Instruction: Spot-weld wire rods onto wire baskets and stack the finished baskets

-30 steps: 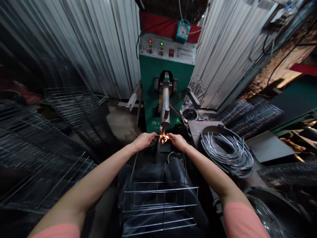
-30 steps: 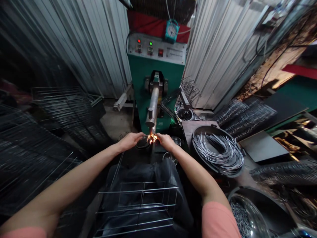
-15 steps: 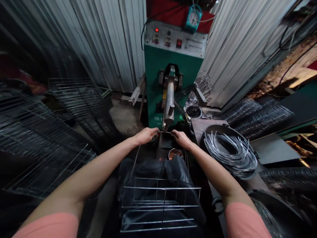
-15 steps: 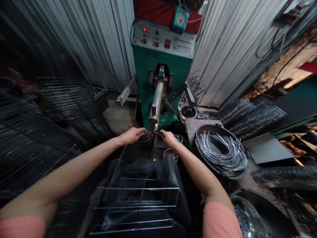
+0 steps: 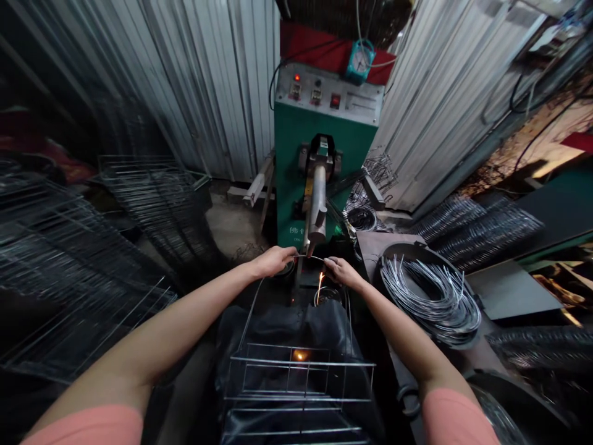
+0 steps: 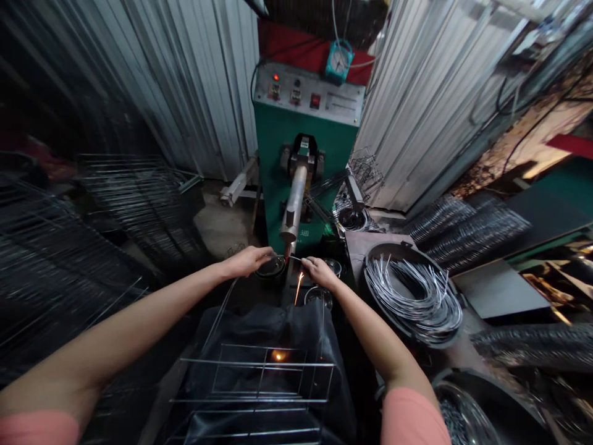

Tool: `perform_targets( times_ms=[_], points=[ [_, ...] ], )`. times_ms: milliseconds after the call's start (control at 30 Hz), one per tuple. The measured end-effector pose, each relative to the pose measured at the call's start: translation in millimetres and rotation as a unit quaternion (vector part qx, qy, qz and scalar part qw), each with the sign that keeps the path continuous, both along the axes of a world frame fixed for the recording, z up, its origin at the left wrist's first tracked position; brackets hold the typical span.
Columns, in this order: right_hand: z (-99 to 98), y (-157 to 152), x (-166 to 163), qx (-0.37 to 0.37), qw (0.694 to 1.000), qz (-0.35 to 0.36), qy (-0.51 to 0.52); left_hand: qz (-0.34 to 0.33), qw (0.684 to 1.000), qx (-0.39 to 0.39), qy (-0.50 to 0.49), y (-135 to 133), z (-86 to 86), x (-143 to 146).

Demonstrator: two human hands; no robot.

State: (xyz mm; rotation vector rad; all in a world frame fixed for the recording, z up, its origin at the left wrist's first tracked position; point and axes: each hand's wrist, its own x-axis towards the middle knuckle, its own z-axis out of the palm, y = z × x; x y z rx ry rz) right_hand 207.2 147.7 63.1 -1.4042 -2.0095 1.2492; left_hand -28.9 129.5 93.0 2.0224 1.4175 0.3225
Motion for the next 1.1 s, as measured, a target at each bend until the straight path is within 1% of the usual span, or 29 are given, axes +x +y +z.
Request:
perform_targets(
  times_ms=[67, 167, 333, 567, 733, 933, 1100],
  points=[
    [-1.3, -2, 2, -0.048, 0.998, -0.016, 0.035, 0.002, 1.000, -0.009, 0.002, 0, -0.1, 0],
    [0.1, -4, 0, -0.075, 0.995, -0.040, 0.045, 0.004, 1.000, -0.014, 0.001, 1, -0.8, -1],
    [3.7, -4, -4, -0.083, 0.994, -0.064, 0.033, 0.003, 1.000, -0.019, 0.000, 2, -3.6, -2],
    [6.9, -3, -3, -0.111, 0.992, -0.052, 0.020, -0.003, 1.000, -0.023, -0.005, 1, 0.5, 0],
    [12.1, -6, -5, -0.127, 0.990, -0.059, 0.029, 0.001, 1.000, -0.028, -0.004, 1, 2.5, 0],
    [8.5, -6, -5, -0.152, 0.985, -0.063, 0.047, 0.003, 1.000, -0.023, -0.009, 2, -0.2, 0],
    [4.1, -3, -4, -0.143, 0.986, -0.075, 0.033, -0.003, 1.000, -0.024, -0.009, 2, 1.5, -1]
  ],
)
